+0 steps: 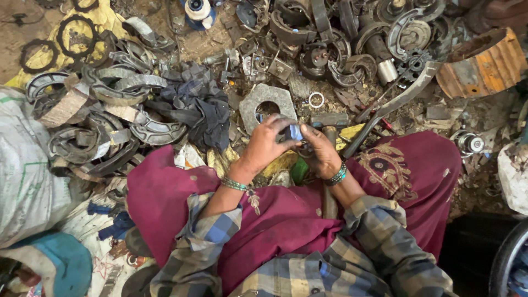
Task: The person sits on the ground and uses a hammer to repeatedly strike small metal parts placed on a hexagonal metal block. They pick up parts from a pile, position them, strike them, and occasionally inspect the result before continuing.
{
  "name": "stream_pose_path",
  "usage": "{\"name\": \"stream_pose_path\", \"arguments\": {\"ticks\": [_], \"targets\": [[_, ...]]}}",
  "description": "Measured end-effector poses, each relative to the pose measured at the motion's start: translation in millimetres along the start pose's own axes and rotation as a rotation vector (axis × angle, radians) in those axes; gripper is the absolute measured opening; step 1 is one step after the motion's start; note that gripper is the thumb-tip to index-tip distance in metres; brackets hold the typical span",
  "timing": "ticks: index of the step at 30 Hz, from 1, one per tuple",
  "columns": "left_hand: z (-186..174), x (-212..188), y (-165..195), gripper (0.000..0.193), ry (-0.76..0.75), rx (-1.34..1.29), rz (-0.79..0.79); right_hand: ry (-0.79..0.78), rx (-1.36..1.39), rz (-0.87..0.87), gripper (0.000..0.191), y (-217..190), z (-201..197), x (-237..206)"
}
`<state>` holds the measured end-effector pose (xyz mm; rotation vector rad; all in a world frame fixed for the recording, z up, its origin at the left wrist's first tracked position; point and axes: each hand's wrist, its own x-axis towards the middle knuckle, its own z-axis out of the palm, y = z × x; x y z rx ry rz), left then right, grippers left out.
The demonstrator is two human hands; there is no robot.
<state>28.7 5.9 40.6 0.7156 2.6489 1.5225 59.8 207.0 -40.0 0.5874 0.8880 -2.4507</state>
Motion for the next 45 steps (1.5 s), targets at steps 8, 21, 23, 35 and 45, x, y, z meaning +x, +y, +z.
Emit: {"name": "stream_pose_path", "arguments": {"ticks": [8, 21, 23, 35, 45], "targets": [[-5, 11, -29, 0.051, 0.189, -0.745, -0.420, -0.104, 0.280, 0.030, 0.089, -31, 56, -18], [-9, 17, -34, 0.050, 0.367, -0.862, -0.460, -0.012, 0.274, 0.037, 0.039, -19, 21, -3], [-8, 18, -33, 0.046, 0.352, -1.070, -0.465, -0.045, 0.225, 0.021, 0.048, -23, 24, -6], [17, 8, -5, 0.041, 0.101, -0.080, -0.036, -0.237, 0.405, -0.030, 0.085, -45, 58, -25], [22, -1, -1, 0.038, -0.089, 0.373, 0.133, -0.104, 0.255, 0.008, 0.081, -37, 41, -19]]}}
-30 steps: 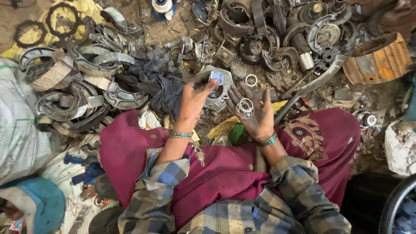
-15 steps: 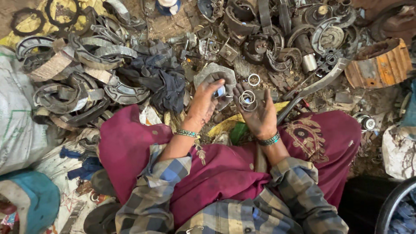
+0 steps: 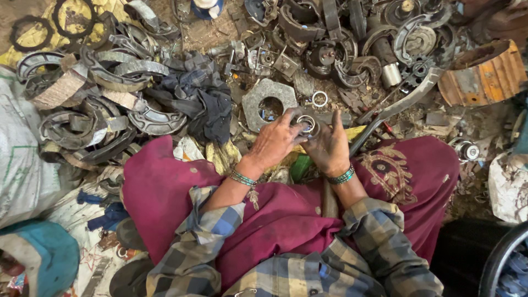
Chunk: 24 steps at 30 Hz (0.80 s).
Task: The person sits on the ground and uses a hammer to repeatedly strike small metal parts placed on a hexagonal metal block. They pick up parts from a pile, position them, strike them, and occasionally inspect the result before continuing.
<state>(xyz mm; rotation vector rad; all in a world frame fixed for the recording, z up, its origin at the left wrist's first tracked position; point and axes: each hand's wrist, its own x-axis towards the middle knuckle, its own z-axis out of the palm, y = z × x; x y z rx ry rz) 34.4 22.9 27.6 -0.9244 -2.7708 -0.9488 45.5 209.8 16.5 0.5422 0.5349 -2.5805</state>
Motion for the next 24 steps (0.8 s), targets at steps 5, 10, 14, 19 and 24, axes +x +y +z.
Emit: {"name": "stream_pose_path", "arguments": {"ticks": [5, 10, 14, 19, 24], "targets": [[10, 1, -10, 0.031, -0.060, -0.131, -0.199, 0.103, -0.092, 0.025, 0.079, 1, 2, 0], [12, 7, -17, 0.026, 0.225, -0.415, -0.262, 0.079, -0.073, 0.011, 0.080, 1, 7, -2], [3, 9, -29, 0.026, 0.427, -0.467, -0.303, 0.250, -0.185, -0.027, 0.069, -1, -2, 2], [-3, 8, -36, 0.030, 0.445, -0.515, -0.484, 0.171, -0.149, -0.034, 0.042, -9, -13, 3], [5, 9, -38, 0.030, 0.509, -0.480, -0.344, 0.077, -0.277, -0.027, 0.043, -15, 1, -3]]}}
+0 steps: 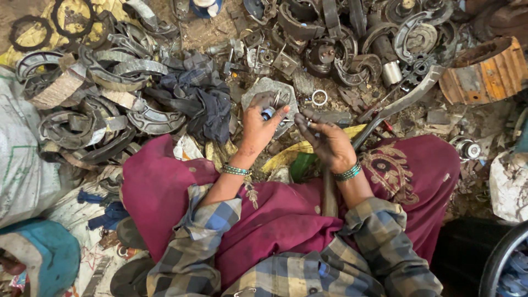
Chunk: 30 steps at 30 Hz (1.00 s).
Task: The person sits on the ground and uses a hammer to repeatedly strike small metal parts placed on a hexagonal metal block. They pick up parts from a pile, position them, strike them, and occasionally inspect the result before continuing.
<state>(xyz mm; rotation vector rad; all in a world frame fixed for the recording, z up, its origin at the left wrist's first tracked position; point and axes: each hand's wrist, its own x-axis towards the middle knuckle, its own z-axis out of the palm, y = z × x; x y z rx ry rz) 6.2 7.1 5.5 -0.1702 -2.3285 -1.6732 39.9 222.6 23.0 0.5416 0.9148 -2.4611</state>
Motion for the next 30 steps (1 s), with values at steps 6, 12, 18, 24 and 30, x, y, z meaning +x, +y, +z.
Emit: {"name": "stream_pose_path", "arguments": {"ticks": [6, 12, 18, 24, 30], "targets": [[0, 0, -6, 0.037, -0.004, 0.032, -0.099, -0.042, -0.080, 0.009, 0.049, -7, 19, -7], [-2, 0, -3, 0.032, -0.012, 0.035, -0.107, -0.098, -0.145, -0.029, 0.042, -2, 9, -7], [-3, 2, -2, 0.032, -0.016, 0.043, -0.101, -0.094, -0.270, -0.075, 0.029, 4, -9, -2], [-1, 2, -5, 0.041, -0.020, 0.030, -0.131, 0.031, -0.349, -0.066, 0.020, 6, -22, 5], [-1, 1, -6, 0.040, -0.055, 0.060, -0.144, 0.142, -0.388, -0.103, 0.014, -2, -18, -1]]}}
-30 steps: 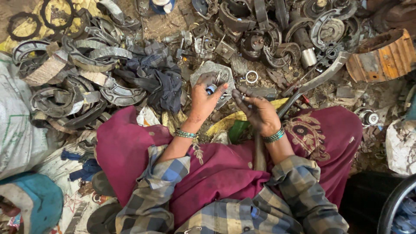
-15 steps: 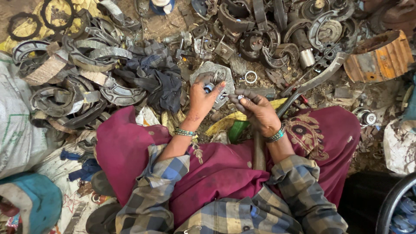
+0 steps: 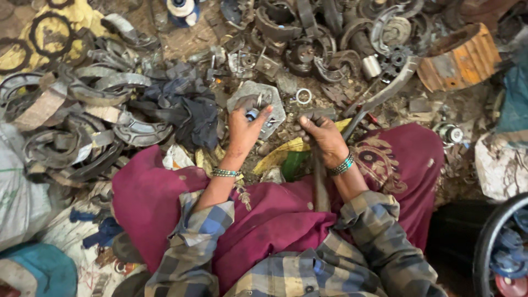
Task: The person sits on the ground and uses a hammer to repeatedly strike small metal parts placed on a hexagonal metal block. They pick up parts from a pile, position them, strike them, and occasionally inspect the result before continuing.
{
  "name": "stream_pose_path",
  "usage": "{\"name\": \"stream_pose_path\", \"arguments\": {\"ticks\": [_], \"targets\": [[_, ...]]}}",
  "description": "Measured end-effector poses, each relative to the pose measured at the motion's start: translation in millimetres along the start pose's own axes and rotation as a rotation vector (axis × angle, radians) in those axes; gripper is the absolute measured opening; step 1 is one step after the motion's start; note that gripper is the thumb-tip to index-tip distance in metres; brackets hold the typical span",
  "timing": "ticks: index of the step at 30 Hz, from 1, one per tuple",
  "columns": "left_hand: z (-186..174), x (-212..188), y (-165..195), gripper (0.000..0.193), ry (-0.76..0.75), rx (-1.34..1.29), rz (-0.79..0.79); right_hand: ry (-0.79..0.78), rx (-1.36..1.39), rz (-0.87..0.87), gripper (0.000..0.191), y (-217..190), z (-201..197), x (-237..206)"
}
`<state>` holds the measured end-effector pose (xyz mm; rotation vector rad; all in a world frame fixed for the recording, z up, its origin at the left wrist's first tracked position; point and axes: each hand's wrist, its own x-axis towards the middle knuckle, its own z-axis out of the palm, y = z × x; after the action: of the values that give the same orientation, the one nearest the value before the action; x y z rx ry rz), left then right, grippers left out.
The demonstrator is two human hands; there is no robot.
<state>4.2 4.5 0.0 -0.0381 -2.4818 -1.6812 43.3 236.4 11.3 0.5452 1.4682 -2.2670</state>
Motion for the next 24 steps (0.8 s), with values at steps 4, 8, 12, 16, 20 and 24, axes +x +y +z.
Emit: {"name": "stream_pose_path", "arguments": {"ticks": [4, 8, 12, 16, 20, 24], "targets": [[-5, -2, 12, 0.036, -0.010, -0.191, 0.077, 0.067, -0.006, -0.080, 0.029, -38, -8, -28], [-23, -6, 28, 0.033, -0.081, -0.031, -0.044, 0.407, 0.006, -0.121, 0.029, -86, -42, -90], [-35, -10, 36, 0.027, -0.148, -0.111, -0.135, 0.721, -0.210, -0.332, 0.027, -129, -97, -174], [-34, -19, 36, 0.022, -0.098, -0.321, -0.342, 1.019, -0.510, -0.582, 0.020, -156, -137, -282], [-36, -23, 34, 0.018, -0.126, -0.394, -0.122, 1.165, -0.909, -0.671, 0.018, -176, -157, -360], [-41, -23, 35, 0.017, -0.109, -0.463, -0.250, 1.247, -0.578, -0.834, 0.020, -170, -158, -384]]}}
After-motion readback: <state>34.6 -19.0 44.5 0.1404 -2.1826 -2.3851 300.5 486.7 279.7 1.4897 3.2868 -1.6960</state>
